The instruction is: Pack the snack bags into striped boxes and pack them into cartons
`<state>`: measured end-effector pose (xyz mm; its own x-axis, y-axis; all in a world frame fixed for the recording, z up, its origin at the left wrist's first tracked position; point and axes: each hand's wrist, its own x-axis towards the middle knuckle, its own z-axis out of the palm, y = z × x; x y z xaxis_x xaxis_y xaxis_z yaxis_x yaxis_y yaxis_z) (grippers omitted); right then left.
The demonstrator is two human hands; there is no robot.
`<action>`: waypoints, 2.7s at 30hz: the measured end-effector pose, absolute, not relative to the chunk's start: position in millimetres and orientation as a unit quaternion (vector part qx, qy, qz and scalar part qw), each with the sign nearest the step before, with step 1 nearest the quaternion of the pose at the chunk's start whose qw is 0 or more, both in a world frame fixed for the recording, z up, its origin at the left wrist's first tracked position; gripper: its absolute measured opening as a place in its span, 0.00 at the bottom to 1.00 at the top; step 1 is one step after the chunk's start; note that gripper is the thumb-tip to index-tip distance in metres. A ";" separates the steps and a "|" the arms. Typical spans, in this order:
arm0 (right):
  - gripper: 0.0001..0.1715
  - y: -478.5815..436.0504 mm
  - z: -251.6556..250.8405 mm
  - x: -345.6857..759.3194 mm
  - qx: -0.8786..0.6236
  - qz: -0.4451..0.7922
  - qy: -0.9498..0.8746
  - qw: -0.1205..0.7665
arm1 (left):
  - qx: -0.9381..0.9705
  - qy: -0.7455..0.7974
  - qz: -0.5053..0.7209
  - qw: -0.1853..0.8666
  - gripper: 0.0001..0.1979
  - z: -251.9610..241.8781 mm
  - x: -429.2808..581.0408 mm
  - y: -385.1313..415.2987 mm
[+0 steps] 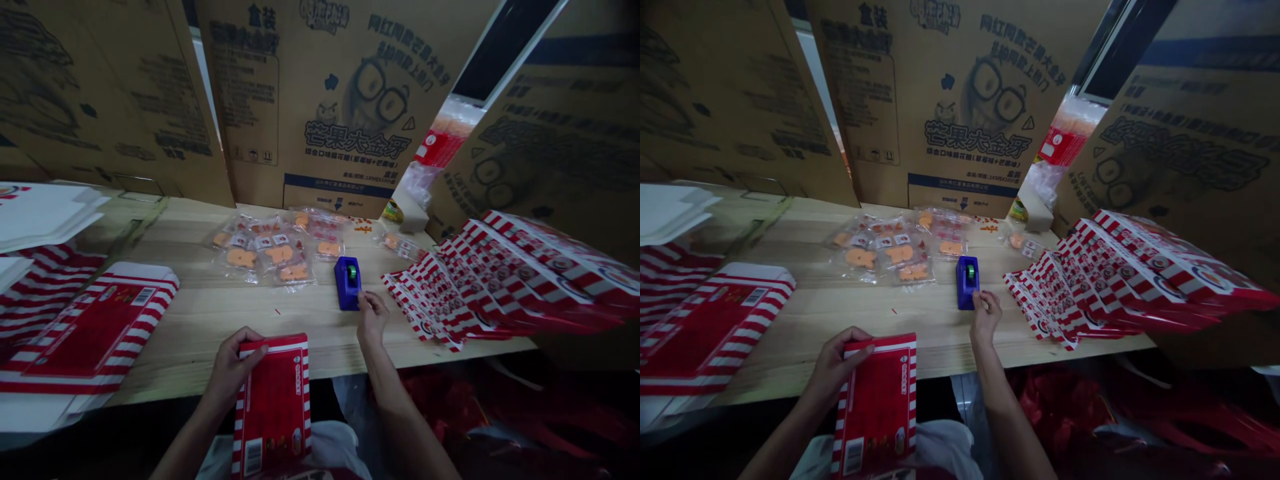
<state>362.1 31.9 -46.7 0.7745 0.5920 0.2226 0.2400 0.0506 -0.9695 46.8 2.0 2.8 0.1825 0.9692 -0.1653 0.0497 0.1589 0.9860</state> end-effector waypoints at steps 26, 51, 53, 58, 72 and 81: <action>0.11 71.9 100.6 261.4 -0.224 0.445 -0.867 -0.005 | 0.533 0.417 0.382 0.629 0.09 15.5 57.2 -1.7; 0.21 64.9 23.6 265.6 -0.368 0.776 -0.497 0.126 | 0.431 0.474 0.418 0.644 0.16 56.0 49.4 -19.1; 0.20 67.7 29.0 273.7 -0.406 0.737 -0.503 0.198 | 0.461 0.511 0.470 0.553 0.15 80.3 40.9 -22.0; 0.29 67.1 31.6 290.3 -0.410 0.765 -0.431 0.247 | 0.687 0.432 0.524 0.259 0.15 94.2 45.2 -35.2; 0.23 42.9 -13.3 270.0 -0.409 0.750 -0.458 0.246 | 0.857 0.339 0.349 0.171 0.37 -30.7 62.0 -65.8; 0.28 34.0 -21.5 277.2 -0.419 0.770 -0.419 0.235 | 0.694 0.552 0.462 -0.010 0.20 -1.8 -14.0 -15.3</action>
